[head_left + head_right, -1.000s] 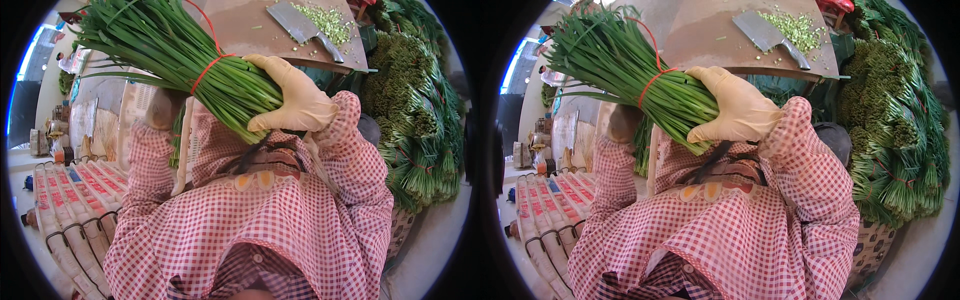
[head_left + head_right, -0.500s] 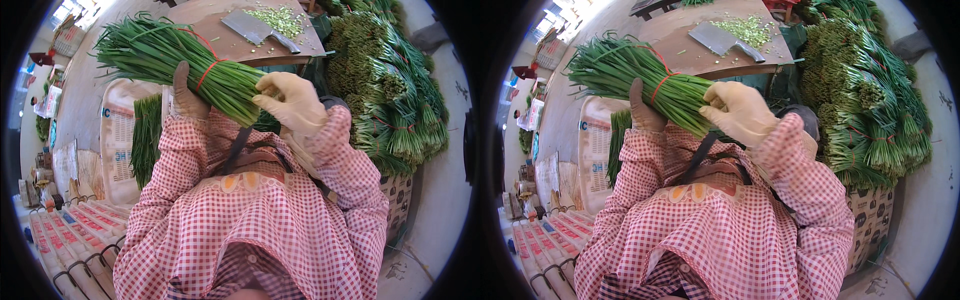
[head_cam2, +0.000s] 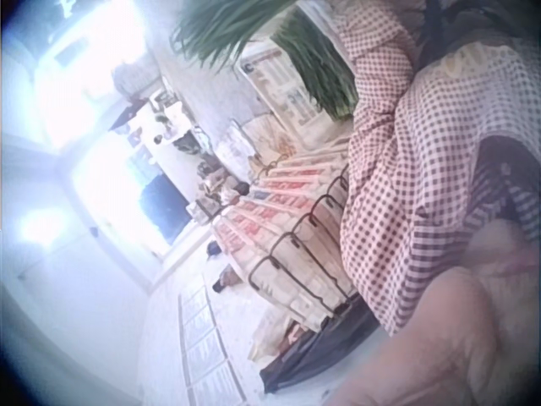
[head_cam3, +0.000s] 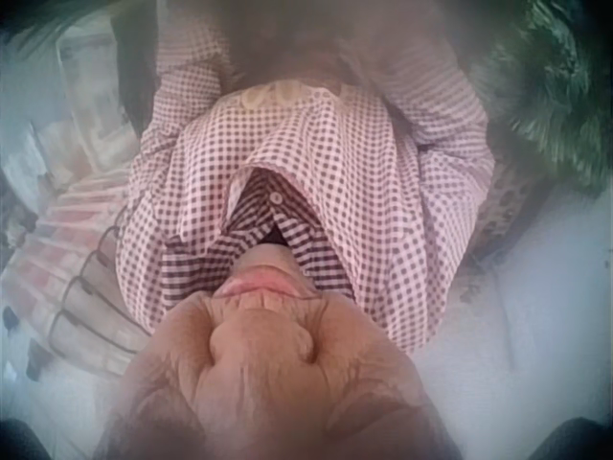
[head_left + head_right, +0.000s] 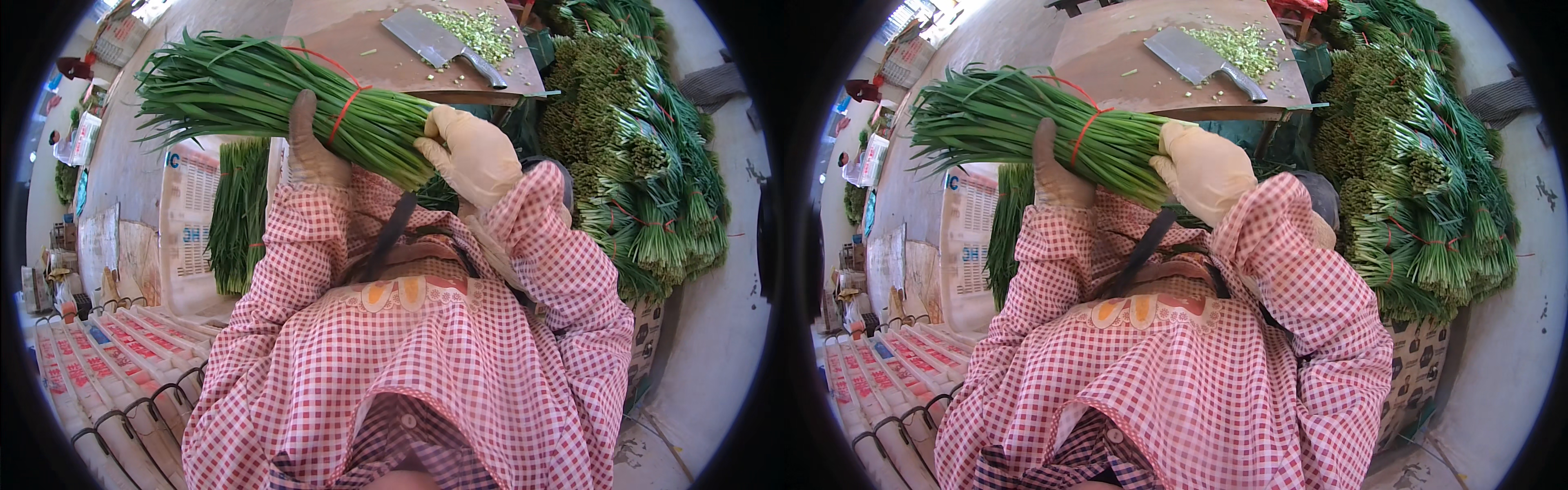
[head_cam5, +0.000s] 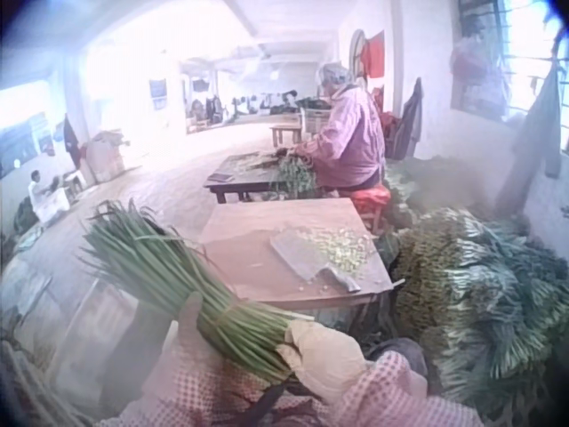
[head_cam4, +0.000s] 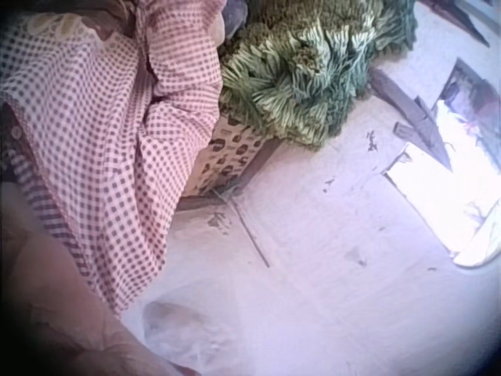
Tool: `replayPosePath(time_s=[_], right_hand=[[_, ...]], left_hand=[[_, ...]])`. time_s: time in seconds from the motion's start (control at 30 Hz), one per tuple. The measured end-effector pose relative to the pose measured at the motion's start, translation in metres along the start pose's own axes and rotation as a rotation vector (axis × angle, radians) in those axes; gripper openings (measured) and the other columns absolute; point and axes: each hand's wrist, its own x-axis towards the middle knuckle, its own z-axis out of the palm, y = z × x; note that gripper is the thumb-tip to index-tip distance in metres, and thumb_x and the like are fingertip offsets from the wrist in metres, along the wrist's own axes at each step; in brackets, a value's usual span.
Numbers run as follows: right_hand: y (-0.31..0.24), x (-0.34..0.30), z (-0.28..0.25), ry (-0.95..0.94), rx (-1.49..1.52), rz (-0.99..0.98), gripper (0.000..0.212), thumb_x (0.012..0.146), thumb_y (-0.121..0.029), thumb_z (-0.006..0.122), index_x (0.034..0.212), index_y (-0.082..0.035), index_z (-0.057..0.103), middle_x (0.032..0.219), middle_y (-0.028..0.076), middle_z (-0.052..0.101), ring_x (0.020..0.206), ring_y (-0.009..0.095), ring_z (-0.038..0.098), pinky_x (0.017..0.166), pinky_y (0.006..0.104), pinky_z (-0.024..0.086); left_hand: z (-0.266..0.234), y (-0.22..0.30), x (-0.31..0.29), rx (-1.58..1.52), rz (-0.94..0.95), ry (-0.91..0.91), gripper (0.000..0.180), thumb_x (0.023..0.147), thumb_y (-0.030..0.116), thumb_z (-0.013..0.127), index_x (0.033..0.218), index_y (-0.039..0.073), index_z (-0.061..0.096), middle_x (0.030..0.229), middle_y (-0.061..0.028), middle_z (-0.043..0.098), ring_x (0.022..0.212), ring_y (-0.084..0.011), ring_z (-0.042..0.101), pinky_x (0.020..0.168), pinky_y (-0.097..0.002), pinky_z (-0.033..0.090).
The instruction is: The person processes bundles of green chives by trimming the root ends with a large blade and sorting them into a plastic crate.
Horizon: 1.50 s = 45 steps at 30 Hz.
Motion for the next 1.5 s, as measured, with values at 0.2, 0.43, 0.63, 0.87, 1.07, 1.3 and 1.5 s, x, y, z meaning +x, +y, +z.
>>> replayPosePath(time_s=[0.2, 0.43, 0.63, 0.87, 1.07, 1.3, 1.5], right_hand=[[0.009, 0.016, -0.012, -0.255, 0.297, 0.232, 0.035, 0.078, -0.024, 0.077, 0.095, 0.000, 0.059, 0.082, 0.014, 0.067, 0.078, 0.027, 0.065, 0.072, 0.0355, 0.050], [0.002, 0.025, -0.011, -0.233, 0.182, 0.204, 0.031, 0.083, -0.027, 0.072, 0.091, 0.000, 0.059, 0.083, 0.018, 0.064, 0.080, 0.032, 0.064, 0.071, 0.0394, 0.049], [0.011, 0.019, 0.013, -0.057, -0.025, -0.005, 0.020, 0.089, -0.023, 0.066, 0.093, -0.005, 0.056, 0.085, 0.015, 0.059, 0.079, 0.034, 0.060, 0.068, 0.0423, 0.047], [0.006, 0.026, 0.023, -0.143, -0.243, 0.051, 0.023, 0.094, -0.024, 0.058, 0.098, -0.003, 0.050, 0.092, 0.019, 0.058, 0.078, 0.040, 0.062, 0.066, 0.0464, 0.050], [0.016, 0.034, 0.013, -0.282, -0.012, -0.020, 0.019, 0.091, -0.016, 0.059, 0.090, -0.001, 0.048, 0.073, 0.017, 0.055, 0.068, 0.035, 0.059, 0.060, 0.0421, 0.046], [0.027, 0.045, 0.016, -0.335, 0.203, 0.045, 0.012, 0.088, -0.010, 0.056, 0.091, -0.001, 0.048, 0.073, 0.018, 0.054, 0.069, 0.036, 0.059, 0.060, 0.0431, 0.046], [0.012, 0.041, 0.030, -0.128, -0.218, 0.059, 0.013, 0.090, -0.012, 0.053, 0.093, -0.001, 0.047, 0.077, 0.019, 0.056, 0.073, 0.041, 0.060, 0.062, 0.0449, 0.047]], left_hand=[[0.001, -0.001, 0.000, 0.048, -0.001, 0.021, 0.054, 0.085, 0.037, 0.064, 0.129, 0.006, 0.053, 0.119, -0.0121, 0.060, 0.107, -0.0281, 0.060, 0.095, -0.0444, 0.053], [-0.003, -0.012, 0.003, -0.043, -0.019, 0.028, 0.052, 0.084, 0.032, 0.066, 0.128, 0.006, 0.053, 0.116, -0.0112, 0.059, 0.105, -0.0268, 0.060, 0.093, -0.0433, 0.054], [-0.003, -0.010, -0.002, -0.040, -0.035, 0.062, 0.050, 0.083, 0.026, 0.068, 0.125, 0.003, 0.054, 0.113, -0.0110, 0.060, 0.103, -0.0256, 0.061, 0.091, -0.0420, 0.055], [-0.006, -0.013, -0.001, 0.011, 0.017, 0.131, 0.049, 0.081, 0.026, 0.071, 0.122, 0.003, 0.057, 0.110, -0.0100, 0.062, 0.098, -0.0230, 0.063, 0.087, -0.0385, 0.056], [-0.009, -0.006, -0.004, 0.033, -0.028, 0.098, 0.051, 0.080, 0.030, 0.071, 0.122, 0.002, 0.058, 0.110, -0.0106, 0.063, 0.099, -0.0237, 0.063, 0.088, -0.0389, 0.056], [-0.010, -0.011, -0.002, 0.029, 0.016, 0.091, 0.049, 0.083, 0.030, 0.069, 0.122, 0.002, 0.058, 0.113, -0.0121, 0.063, 0.100, -0.0244, 0.063, 0.090, -0.0397, 0.055], [-0.010, -0.013, 0.002, -0.006, 0.096, 0.145, 0.051, 0.082, 0.026, 0.070, 0.126, 0.003, 0.057, 0.115, -0.0103, 0.062, 0.102, -0.0233, 0.062, 0.090, -0.0388, 0.055]])
